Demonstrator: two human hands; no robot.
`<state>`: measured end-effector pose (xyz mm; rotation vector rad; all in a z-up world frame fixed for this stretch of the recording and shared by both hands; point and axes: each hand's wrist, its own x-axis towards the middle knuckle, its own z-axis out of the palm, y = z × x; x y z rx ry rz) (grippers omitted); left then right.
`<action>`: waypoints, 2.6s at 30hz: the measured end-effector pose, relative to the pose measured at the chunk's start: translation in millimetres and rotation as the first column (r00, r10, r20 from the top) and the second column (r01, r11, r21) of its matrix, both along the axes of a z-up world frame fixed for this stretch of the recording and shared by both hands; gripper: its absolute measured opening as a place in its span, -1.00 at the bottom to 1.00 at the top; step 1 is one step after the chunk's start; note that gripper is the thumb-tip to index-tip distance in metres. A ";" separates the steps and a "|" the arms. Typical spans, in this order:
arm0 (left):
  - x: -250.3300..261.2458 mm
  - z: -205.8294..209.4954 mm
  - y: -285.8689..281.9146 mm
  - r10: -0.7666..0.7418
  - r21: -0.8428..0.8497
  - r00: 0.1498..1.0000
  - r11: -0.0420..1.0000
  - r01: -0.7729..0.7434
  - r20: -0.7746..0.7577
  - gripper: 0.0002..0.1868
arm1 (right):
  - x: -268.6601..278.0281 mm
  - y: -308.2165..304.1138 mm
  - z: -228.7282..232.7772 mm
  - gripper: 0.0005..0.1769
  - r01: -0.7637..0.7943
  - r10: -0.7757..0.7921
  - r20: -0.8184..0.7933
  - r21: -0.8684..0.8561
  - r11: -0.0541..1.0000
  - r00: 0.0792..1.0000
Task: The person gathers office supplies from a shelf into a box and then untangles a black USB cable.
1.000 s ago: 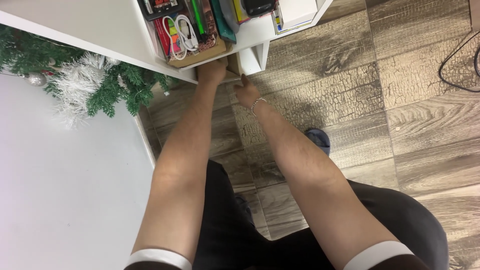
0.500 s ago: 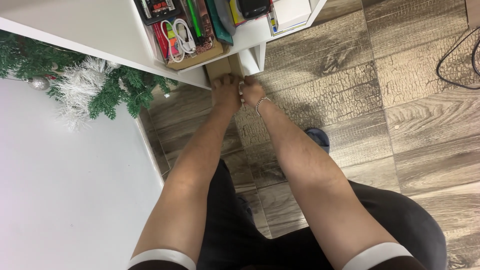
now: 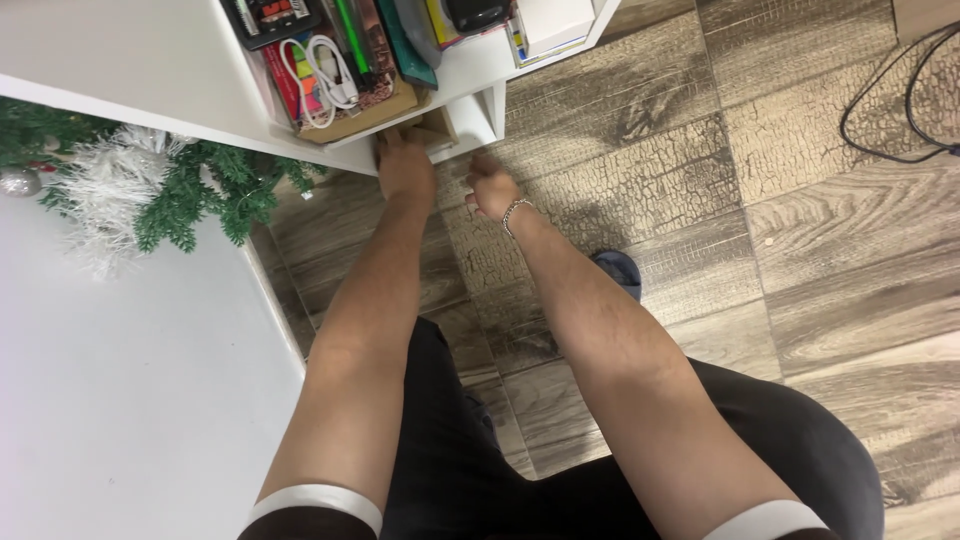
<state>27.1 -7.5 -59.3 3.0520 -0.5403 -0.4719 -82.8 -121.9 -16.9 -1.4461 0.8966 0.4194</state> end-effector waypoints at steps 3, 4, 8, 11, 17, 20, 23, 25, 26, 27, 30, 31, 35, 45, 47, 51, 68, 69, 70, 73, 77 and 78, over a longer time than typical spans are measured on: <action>5.8 -4.6 2.4 0.053 -0.045 0.998 0.998 -0.054 -0.029 -0.82 | -2.7 -2.0 -11.6 -0.37 0.029 -0.029 0.012 0.005 1.000 1.000; 3.5 13.4 -0.3 0.051 -0.052 0.998 0.997 -0.053 -0.039 -0.82 | -2.4 -3.0 -8.4 -0.37 0.020 -0.020 0.012 0.012 1.000 1.000; -4.4 25.3 -3.5 0.009 0.063 0.999 0.998 -0.007 -0.031 -0.58 | -0.3 -3.2 7.5 -0.35 0.003 -0.005 0.036 0.035 0.999 0.999; -11.6 0.3 -5.6 -0.041 0.137 0.999 0.990 0.043 -0.021 -0.45 | 2.2 1.8 1.5 -0.37 0.002 -0.004 0.045 0.038 0.999 0.999; -35.2 97.9 -11.7 -0.153 0.065 0.971 0.984 0.167 -0.186 -0.22 | 11.5 11.7 1.0 -0.38 0.012 -0.016 0.097 0.042 0.999 0.995; -31.5 94.4 -5.1 -0.177 0.097 0.961 0.975 0.201 -0.211 -0.18 | 12.5 9.4 17.7 -0.36 -0.007 0.000 0.106 0.059 0.998 0.994; -25.7 76.6 -4.2 -0.185 0.172 0.955 0.959 0.227 -0.233 -0.12 | 11.4 12.3 19.6 -0.36 0.003 -0.009 0.110 0.055 0.998 0.994; -23.2 65.9 -1.0 -0.183 0.165 0.957 0.961 0.223 -0.225 -0.13 | 11.6 12.7 8.2 -0.38 0.002 -0.008 0.118 0.047 0.999 0.993; -22.4 59.8 -0.5 -0.187 0.159 0.957 0.961 0.225 -0.221 -0.15 | 10.9 12.0 2.1 -0.40 0.007 -0.012 0.121 0.041 0.999 0.993; -21.0 54.4 1.9 -0.187 0.156 0.957 0.962 0.224 -0.220 -0.15 | 10.6 11.8 4.9 -0.40 0.006 -0.011 0.121 0.038 0.999 0.993; -18.8 45.9 6.9 -0.195 0.102 0.963 0.971 0.216 -0.183 -0.21 | 10.1 9.2 10.4 -0.45 0.025 -0.026 0.113 0.013 1.000 0.993; -19.5 48.5 7.5 -0.178 0.052 0.970 0.981 0.189 -0.168 -0.26 | 10.1 7.4 10.7 -0.46 0.038 -0.039 0.121 0.005 0.999 0.992; -21.2 57.6 9.8 -0.134 -0.143 0.990 0.982 0.127 -0.038 -0.47 | 12.6 3.5 14.6 -0.50 0.074 -0.065 0.181 -0.044 0.996 0.981; -64.4 149.9 16.6 -0.083 -0.534 0.996 0.844 0.055 -0.029 -0.73 | 0.8 -10.2 62.6 -0.78 0.244 -0.084 0.449 -0.312 0.918 0.889; -76.8 172.0 20.5 -0.076 -0.662 0.997 0.749 0.042 -0.022 -0.79 | -2.5 -16.7 79.4 -0.83 0.272 -0.118 0.433 -0.313 0.910 0.894; -99.3 214.3 28.1 -0.019 -0.750 0.993 0.654 0.097 0.112 -0.85 | -12.3 -19.2 126.1 -0.80 0.372 -0.137 0.564 -0.326 0.869 0.815; -91.0 488.2 42.2 0.316 -0.693 0.624 0.208 0.690 0.715 -0.88 | 3.7 0.3 340.5 -0.83 0.491 -0.154 0.979 0.071 0.868 0.132; -82.2 512.4 41.2 0.316 -0.685 0.614 0.214 0.697 0.723 -0.88 | 2.6 4.9 350.5 -0.83 0.487 -0.157 0.980 0.079 0.870 0.121; -75.1 535.6 39.6 0.314 -0.685 0.610 0.277 0.674 0.727 -0.84 | -0.9 9.0 359.5 -0.82 0.465 -0.185 0.976 0.112 0.878 0.114; -30.6 577.1 22.5 0.345 -0.665 0.569 0.418 0.619 0.747 -0.88 | -6.1 12.6 372.3 -0.80 0.422 -0.229 0.966 0.160 0.893 0.119; 14.0 616.8 -8.0 0.197 -0.625 0.849 0.758 0.184 0.490 -0.32 | -16.3 6.3 377.5 -0.82 0.339 -0.187 0.969 0.123 0.933 0.163; 16.7 621.8 -14.0 0.194 -0.626 0.849 0.756 0.190 0.491 -0.32 | -17.3 3.8 378.3 -0.82 0.344 -0.187 0.969 0.123 0.931 0.160</action>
